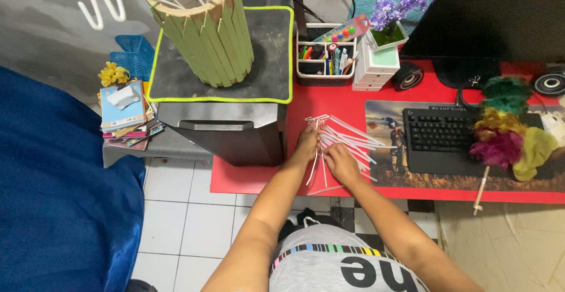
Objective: The person picks up white plastic hangers from a pile on a red desk and places them one by one into a green cylindrical container. The person repeats this action until the pile is empty and the container is full.
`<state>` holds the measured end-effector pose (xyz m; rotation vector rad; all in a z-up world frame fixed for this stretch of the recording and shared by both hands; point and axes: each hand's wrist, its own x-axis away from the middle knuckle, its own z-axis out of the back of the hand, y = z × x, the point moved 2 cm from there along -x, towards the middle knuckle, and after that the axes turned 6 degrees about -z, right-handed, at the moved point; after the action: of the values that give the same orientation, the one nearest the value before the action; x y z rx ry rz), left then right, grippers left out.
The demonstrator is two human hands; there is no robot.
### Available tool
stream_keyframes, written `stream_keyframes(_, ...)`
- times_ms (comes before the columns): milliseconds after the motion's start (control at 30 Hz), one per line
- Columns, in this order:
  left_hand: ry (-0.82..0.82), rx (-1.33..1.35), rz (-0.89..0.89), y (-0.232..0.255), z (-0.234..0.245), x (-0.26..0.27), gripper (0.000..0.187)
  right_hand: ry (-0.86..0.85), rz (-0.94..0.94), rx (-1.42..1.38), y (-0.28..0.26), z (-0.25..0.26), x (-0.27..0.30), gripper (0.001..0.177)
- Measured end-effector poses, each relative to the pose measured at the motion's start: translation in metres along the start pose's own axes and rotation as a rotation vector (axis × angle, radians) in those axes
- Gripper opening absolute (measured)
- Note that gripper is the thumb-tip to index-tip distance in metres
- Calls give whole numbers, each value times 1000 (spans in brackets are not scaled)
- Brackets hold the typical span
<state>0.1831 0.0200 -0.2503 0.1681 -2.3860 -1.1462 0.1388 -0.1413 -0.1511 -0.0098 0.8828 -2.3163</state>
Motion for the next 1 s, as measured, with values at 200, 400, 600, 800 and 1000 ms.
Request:
stream_keyframes(200,60,64,57,-1,6,-1,26,-331,424,59,-15,17,42,37)
stream_keyframes(400,68,-51,-16,6,7,-13,23,-305,254,290,28,14,33,22)
stream_keyframes(600,31,-34,-120,9,4,-20,31,-82,-52,301,45,21,-5,18)
stream_keyframes(800,71,-13,70,2,4,-19,32,65,-109,273,29,24,-14,19)
stream_keyframes(1000,-57,-131,9,-6,-2,-10,33,103,-176,249,39,8,-20,14)
